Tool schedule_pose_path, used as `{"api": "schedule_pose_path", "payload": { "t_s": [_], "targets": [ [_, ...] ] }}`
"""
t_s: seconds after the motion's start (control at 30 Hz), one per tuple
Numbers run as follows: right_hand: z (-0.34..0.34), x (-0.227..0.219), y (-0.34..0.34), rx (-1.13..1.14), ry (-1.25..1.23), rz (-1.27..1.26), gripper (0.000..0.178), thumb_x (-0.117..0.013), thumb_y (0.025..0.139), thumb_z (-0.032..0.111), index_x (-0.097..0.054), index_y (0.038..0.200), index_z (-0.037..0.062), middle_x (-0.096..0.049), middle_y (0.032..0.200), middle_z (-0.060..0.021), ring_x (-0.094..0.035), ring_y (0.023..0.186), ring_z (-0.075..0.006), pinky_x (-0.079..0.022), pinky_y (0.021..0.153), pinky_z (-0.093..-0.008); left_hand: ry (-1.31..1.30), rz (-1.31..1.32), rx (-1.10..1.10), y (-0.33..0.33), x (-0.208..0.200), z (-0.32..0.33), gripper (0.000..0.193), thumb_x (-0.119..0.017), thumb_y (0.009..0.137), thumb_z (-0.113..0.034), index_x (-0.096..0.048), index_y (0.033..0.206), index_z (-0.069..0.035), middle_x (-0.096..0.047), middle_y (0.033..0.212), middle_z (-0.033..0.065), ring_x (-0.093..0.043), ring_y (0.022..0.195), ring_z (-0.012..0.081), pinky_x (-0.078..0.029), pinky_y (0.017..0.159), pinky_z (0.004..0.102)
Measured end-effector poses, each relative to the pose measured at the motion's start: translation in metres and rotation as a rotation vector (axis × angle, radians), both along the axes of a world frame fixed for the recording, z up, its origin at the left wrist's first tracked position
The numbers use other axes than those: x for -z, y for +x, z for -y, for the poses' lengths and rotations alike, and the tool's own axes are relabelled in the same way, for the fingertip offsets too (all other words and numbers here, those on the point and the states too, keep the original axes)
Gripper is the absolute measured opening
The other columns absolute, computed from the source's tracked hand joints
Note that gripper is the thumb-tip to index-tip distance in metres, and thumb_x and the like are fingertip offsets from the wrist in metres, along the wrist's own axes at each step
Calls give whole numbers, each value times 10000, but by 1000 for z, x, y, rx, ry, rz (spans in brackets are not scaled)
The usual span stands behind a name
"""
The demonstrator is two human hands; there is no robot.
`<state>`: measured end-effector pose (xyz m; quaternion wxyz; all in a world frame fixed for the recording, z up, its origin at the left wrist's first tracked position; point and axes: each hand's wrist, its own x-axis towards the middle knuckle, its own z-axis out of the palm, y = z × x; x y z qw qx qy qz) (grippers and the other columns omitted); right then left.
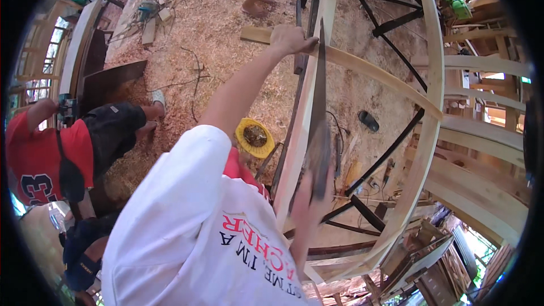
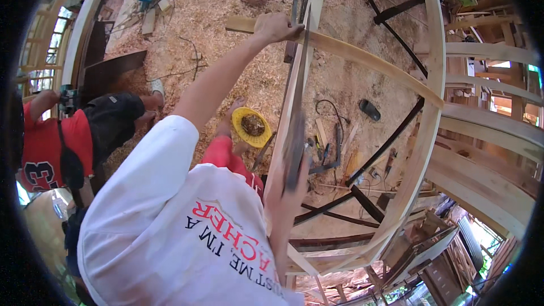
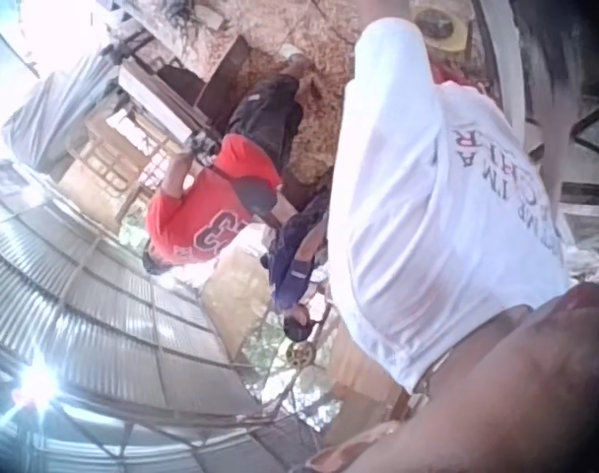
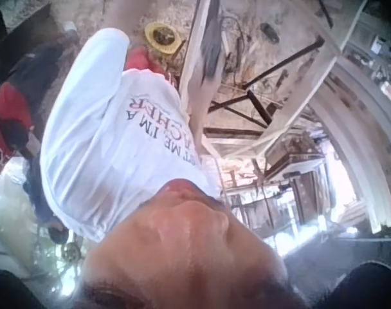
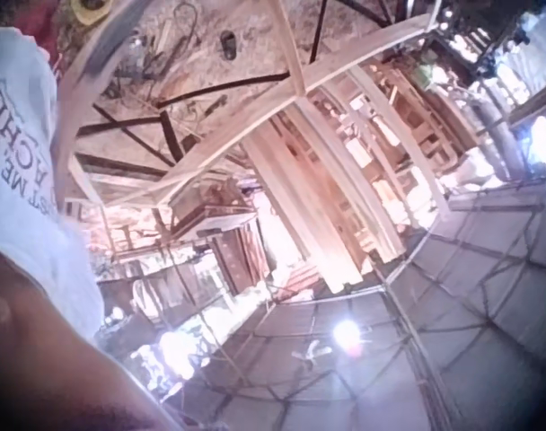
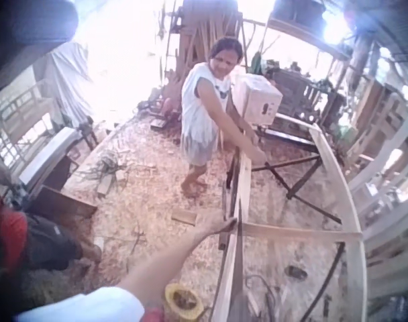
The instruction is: The person uses a measuring tape and pencil to mark wood, hammers nails into a wooden frame, and uses a hand saw to cut a piece of wood.
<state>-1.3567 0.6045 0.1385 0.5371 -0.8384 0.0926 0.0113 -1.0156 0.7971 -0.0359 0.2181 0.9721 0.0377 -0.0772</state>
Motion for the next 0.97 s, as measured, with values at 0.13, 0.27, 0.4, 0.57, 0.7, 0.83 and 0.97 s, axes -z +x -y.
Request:
{"api": "schedule_pose_path", "payload": {
  "t_s": [0.13, 0.27, 0.4, 0.57, 0.7, 0.83, 0.97],
  "targets": [
    [11, -35, -70, 56, 82, -64, 583, -555, 994, 123, -358, 1476, -138, -553, 1406, -297, -565, 1311, -382, -418, 1102, -430, 19, 8, 46, -2, -3, 4, 736, -404, 956, -745, -800, 851, -133, -760, 860, 128, -732, 815, 309, -565, 776, 446],
    [-37, 59, 129, 42, 40, 75, 491, -576, 1024, 288, -522, 1365, -61, -678, 1149, -212, -666, 952, -279, -504, 872, -391, 4, 16, 58, -3, -5, -2, 759, -408, 939, -775, -787, 791, -134, -748, 811, 137, -727, 757, 295, -565, 726, 440],
    [-41, 81, 247, -66, -25, 161, 356, -589, 1010, 265, -585, 1174, -51, -673, 989, -210, -646, 890, -291, -490, 814, -412, -5, 81, 114, 4, 5, 12, 795, -379, 934, -805, -778, 797, -131, -739, 801, 142, -713, 697, 303, -566, 668, 428],
    [-10, 29, 40, 59, 76, -22, 584, -596, 1004, 191, -402, 1470, -104, -568, 1401, -251, -567, 1277, -315, -428, 1080, -378, 43, 109, 71, 4, 12, -4, 716, -408, 979, -710, -772, 801, -119, -752, 820, 134, -726, 752, 305, -577, 727, 453],
    [18, -29, -93, 72, 78, -170, 586, -566, 997, 112, -355, 1487, -130, -512, 1460, -286, -507, 1374, -352, -383, 1134, -407, -7, -13, 76, 6, 0, 2, 658, -421, 986, -682, -782, 800, -165, -742, 787, 113, -722, 755, 265, -569, 730, 428],
    [-2, 39, 39, 42, 84, -14, 582, -586, 993, 132, -379, 1477, -118, -553, 1414, -262, -558, 1316, -322, -400, 1113, -383, 22, 8, 84, -2, -5, 8, 665, -405, 984, -703, -790, 830, -184, -734, 772, 105, -714, 739, 252, -559, 726, 438],
    [-31, 86, 249, -91, -22, 10, 494, -636, 984, 288, -545, 1385, 15, -684, 1125, -192, -665, 972, -251, -509, 905, -358, 24, 67, 96, 3, -1, 10, 692, -393, 976, -726, -790, 837, -176, -742, 800, 115, -720, 758, 256, -556, 735, 447]
  ]
}}
